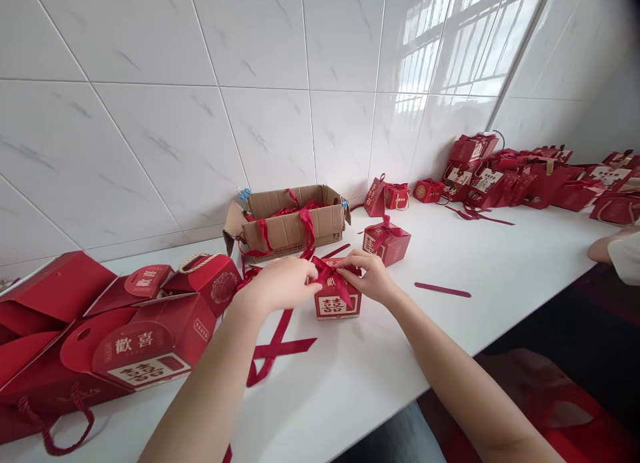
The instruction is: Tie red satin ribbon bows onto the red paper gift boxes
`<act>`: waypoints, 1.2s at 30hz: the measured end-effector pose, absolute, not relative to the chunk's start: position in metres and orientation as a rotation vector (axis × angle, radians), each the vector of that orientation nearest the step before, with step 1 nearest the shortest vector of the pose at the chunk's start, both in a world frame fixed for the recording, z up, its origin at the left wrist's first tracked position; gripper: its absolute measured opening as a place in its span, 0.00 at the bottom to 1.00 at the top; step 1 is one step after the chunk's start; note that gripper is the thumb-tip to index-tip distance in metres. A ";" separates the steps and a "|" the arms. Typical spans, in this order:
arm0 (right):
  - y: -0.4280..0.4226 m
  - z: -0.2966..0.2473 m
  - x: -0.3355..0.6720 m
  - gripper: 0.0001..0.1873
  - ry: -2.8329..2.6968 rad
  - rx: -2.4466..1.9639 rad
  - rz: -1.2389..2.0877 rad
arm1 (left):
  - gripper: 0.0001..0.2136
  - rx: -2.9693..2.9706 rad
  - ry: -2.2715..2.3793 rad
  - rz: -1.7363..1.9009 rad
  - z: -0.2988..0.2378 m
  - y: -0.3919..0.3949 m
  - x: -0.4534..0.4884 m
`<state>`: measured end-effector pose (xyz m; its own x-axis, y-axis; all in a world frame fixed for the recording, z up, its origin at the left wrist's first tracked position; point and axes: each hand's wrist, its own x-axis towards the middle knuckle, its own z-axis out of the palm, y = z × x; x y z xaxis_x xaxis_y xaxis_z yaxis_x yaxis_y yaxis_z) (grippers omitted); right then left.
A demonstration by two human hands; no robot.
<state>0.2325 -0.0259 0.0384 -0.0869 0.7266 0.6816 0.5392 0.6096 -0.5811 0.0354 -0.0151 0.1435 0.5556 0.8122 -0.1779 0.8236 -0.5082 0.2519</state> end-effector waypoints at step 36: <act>-0.028 0.050 0.270 0.09 -1.828 -1.174 0.530 | 0.17 2.403 1.317 0.323 0.125 0.028 0.024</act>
